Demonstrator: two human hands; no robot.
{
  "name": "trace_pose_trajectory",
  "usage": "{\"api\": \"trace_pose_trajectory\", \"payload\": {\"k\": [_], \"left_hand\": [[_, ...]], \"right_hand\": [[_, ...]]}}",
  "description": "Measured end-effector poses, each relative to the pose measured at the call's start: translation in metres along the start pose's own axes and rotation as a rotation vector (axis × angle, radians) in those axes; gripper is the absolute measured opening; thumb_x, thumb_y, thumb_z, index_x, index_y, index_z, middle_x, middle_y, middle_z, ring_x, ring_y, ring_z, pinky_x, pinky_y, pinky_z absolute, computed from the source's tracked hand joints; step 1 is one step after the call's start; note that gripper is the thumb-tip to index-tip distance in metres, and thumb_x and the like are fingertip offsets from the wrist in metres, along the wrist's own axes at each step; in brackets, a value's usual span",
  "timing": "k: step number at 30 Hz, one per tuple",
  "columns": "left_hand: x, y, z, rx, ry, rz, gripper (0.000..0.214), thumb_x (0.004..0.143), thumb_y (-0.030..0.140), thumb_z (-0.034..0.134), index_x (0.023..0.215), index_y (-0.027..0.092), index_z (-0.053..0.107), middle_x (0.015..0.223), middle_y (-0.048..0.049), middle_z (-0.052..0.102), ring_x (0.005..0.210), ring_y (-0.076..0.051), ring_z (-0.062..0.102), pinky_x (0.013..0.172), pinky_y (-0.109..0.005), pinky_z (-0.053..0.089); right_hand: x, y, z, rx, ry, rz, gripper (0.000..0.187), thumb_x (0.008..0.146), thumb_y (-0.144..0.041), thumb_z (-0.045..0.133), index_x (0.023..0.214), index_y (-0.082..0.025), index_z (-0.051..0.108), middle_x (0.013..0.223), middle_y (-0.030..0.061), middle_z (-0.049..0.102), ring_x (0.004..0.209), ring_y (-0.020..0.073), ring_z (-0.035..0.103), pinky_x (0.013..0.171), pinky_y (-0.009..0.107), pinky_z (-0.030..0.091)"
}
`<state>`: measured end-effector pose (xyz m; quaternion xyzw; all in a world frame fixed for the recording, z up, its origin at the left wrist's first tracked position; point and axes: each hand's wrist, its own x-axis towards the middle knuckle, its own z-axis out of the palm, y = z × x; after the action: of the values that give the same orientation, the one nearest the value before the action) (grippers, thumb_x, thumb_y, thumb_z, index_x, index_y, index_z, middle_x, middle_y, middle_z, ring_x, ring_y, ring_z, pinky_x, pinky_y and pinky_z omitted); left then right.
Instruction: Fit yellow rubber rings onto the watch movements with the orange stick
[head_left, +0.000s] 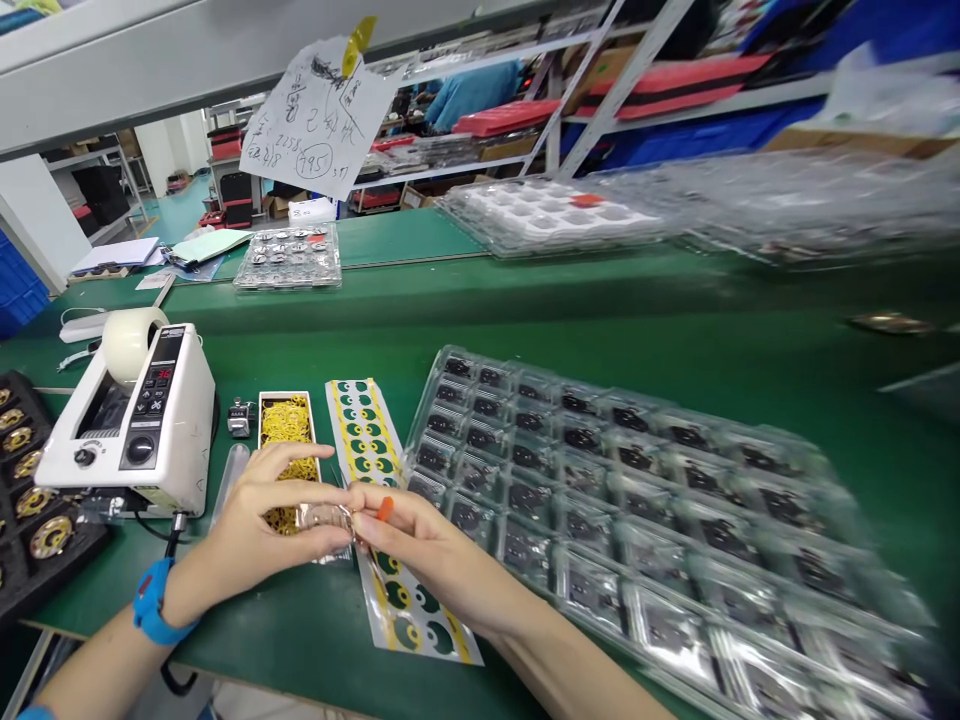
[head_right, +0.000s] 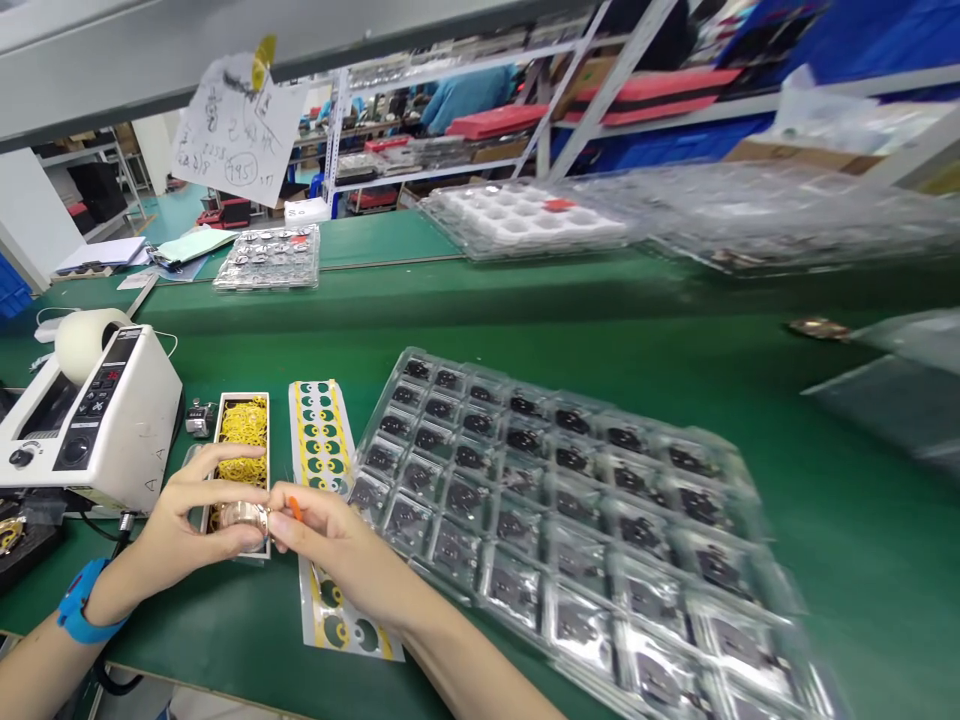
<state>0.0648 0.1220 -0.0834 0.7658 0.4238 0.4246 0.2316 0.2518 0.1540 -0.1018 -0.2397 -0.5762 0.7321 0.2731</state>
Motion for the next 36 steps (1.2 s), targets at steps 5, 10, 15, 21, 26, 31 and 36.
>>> {"api": "trace_pose_trajectory", "payload": {"k": [5,10,15,21,26,31,36], "left_hand": [[-0.001,0.003,0.003,-0.095,-0.048,0.017,0.03,0.072,0.031,0.078,0.101,0.024,0.073,0.128,-0.0128,0.061,0.116,-0.03,0.057,0.101,-0.049,0.042],[-0.001,0.006,0.005,-0.108,-0.071,0.023,0.036,0.068,0.033,0.082,0.101,0.024,0.072,0.131,-0.0141,0.06,0.121,-0.032,0.055,0.104,-0.05,0.038],[-0.001,0.006,0.005,-0.06,-0.088,0.035,0.036,0.064,0.029,0.083,0.098,0.023,0.07,0.13,-0.0139,0.061,0.12,-0.033,0.055,0.104,-0.052,0.038],[-0.002,0.006,0.006,-0.034,-0.081,0.043,0.034,0.064,0.029,0.081,0.096,0.023,0.069,0.126,-0.0134,0.063,0.122,-0.033,0.054,0.105,-0.053,0.037],[-0.003,0.001,0.01,-0.038,-0.044,0.076,0.036,0.061,0.027,0.082,0.094,0.023,0.068,0.123,-0.0128,0.065,0.118,-0.033,0.056,0.106,-0.055,0.034],[-0.006,0.0,0.011,-0.02,-0.051,0.125,0.039,0.068,0.031,0.08,0.104,0.023,0.064,0.121,-0.0137,0.065,0.116,-0.032,0.058,0.105,-0.054,0.037],[-0.011,0.005,-0.002,0.047,-0.131,0.185,0.088,0.072,0.054,0.073,0.144,0.025,0.033,0.141,-0.018,0.05,0.134,-0.034,0.041,0.11,-0.053,0.035]], "right_hand": [[0.0,0.003,0.004,0.095,-0.036,0.037,0.045,0.077,-0.062,0.065,0.081,-0.018,0.06,0.074,-0.0001,0.05,0.07,0.0144,0.044,0.07,0.028,0.037],[0.0,0.006,0.005,0.124,-0.047,0.043,0.047,0.075,-0.063,0.067,0.076,-0.017,0.058,0.073,-0.0006,0.048,0.07,0.0138,0.043,0.068,0.027,0.034],[0.0,0.009,0.005,0.141,-0.042,0.048,0.048,0.074,-0.063,0.068,0.072,-0.018,0.054,0.072,-0.0008,0.047,0.07,0.014,0.042,0.066,0.027,0.032],[0.001,0.007,0.008,0.173,-0.032,0.045,0.048,0.072,-0.063,0.07,0.071,-0.018,0.054,0.072,-0.0008,0.047,0.069,0.0135,0.041,0.066,0.026,0.032],[0.005,0.009,0.01,0.205,-0.031,0.01,0.049,0.071,-0.063,0.071,0.07,-0.017,0.053,0.067,-0.0029,0.042,0.062,0.0107,0.035,0.061,0.025,0.027],[0.004,0.012,0.009,0.195,-0.044,0.009,0.05,0.07,-0.063,0.072,0.071,-0.017,0.053,0.066,-0.0033,0.044,0.061,0.0096,0.037,0.061,0.024,0.029],[0.005,-0.012,-0.016,-0.128,-0.038,0.07,0.056,0.068,-0.073,0.064,0.066,-0.018,0.052,0.062,-0.0033,0.047,0.058,0.0103,0.04,0.06,0.026,0.034]]}}
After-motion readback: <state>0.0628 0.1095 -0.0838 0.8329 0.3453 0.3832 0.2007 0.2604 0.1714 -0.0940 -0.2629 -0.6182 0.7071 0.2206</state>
